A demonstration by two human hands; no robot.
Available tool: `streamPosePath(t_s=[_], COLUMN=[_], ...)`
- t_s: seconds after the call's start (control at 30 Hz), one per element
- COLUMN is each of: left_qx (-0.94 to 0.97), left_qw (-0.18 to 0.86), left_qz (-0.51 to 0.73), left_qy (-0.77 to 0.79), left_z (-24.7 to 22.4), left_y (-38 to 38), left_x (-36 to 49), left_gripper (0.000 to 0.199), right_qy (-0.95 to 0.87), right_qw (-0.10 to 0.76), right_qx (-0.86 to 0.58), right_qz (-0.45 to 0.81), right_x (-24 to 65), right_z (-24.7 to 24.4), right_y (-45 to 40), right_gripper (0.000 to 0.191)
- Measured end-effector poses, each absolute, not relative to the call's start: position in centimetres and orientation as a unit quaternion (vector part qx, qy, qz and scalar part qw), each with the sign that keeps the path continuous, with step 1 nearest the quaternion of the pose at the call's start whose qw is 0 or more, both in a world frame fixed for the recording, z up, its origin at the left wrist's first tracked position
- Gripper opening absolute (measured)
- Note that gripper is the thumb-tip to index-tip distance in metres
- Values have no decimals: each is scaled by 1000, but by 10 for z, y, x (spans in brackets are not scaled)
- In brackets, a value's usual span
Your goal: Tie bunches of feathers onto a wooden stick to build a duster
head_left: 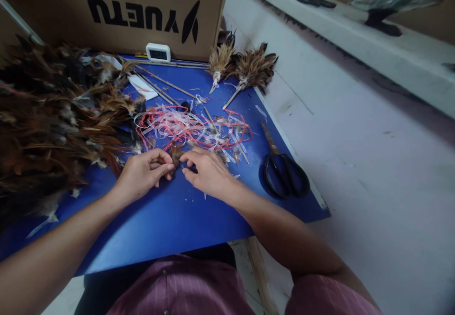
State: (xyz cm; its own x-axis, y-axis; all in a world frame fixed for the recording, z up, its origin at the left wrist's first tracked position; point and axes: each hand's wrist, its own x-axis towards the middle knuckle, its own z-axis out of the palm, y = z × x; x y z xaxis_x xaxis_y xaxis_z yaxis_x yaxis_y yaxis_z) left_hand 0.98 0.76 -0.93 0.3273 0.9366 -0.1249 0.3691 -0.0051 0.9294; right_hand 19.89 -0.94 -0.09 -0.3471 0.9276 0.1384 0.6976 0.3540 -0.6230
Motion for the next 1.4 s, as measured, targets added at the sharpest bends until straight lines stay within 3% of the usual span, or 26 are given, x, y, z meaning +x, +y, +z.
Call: streamPosePath(t_s=[0.33,0.67,1.0,1.23,1.4], left_qx=[659,663,662,660,655], left_qw=[468,464,472,477,480], left_qz=[268,271,276,280,280], left_qy=[524,522,512,508,512], left_z=[-8,-7,-7,-7,-6], left_y=[6,5,7,5,6], left_x=[8,9,8,8,8], left_gripper=[11,10,9,9,9], right_qy=[-797,-807,-787,-830,-819], right_qw=[205,194,230,166,165], right_qx=[-535,-523,-517,-508,-519], right_qz=[193,193,246,162,180], right_x=[192,187,193,182,183], right_z=[0,-3,-1,-3,-2], right_y=[-11,-5,-5,-4,-3], right_gripper=[9,11,7,15,10])
